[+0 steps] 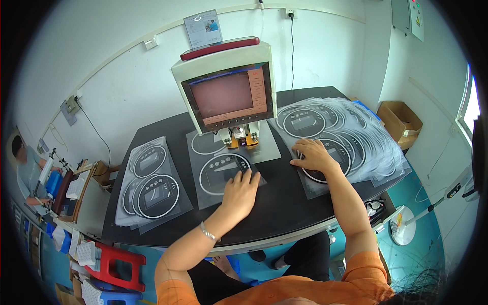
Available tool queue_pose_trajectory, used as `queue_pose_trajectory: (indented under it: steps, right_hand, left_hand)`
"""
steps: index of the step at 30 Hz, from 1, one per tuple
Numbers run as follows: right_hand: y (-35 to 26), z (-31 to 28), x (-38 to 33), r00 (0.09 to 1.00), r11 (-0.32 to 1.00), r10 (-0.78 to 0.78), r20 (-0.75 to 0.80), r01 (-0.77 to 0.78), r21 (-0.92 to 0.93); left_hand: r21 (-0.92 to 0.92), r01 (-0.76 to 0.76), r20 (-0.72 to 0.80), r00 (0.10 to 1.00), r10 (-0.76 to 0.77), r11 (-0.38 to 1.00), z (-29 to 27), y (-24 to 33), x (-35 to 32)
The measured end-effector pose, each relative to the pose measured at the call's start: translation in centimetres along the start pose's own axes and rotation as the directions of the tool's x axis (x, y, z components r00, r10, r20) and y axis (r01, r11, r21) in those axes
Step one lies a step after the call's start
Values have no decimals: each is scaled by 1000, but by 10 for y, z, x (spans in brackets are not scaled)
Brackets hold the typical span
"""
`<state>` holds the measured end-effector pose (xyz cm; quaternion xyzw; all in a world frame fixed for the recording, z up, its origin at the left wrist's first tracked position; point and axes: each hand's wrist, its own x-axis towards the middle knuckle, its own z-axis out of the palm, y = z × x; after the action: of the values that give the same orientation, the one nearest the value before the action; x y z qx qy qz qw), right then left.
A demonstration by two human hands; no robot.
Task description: The person aligns printed plastic display sheets under an optical alignment punching machine by hand and stacks the punched sheets onto the workbench.
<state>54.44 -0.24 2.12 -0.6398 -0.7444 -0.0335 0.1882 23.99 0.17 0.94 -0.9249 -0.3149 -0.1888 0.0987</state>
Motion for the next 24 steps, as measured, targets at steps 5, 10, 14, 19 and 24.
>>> queue_pose_trajectory:
  steps: [5,10,14,19,24]
  right_hand:
    - [1,2,0,1000,1000,-22,-19,22,13]
    - [4,2,-1,999,999,-39,-35,40,16]
    - [6,3,0,998,999,-46,-54,47,18]
    - [3,-1,1,996,997,-48,-71,52,57]
    - [-4,-6,5,969,955,-33,-245,103,279]
  left_hand:
    - [-2,60,36,998,-60,998,18,-18,24]
    - [2,50,-69,996,-49,999,28,-18,28]
    - [-56,55,-84,995,-60,997,33,-24,30]
    - [-87,28,-97,995,-37,996,37,-30,30]
    - [-102,53,-117,991,-65,993,37,-29,28]
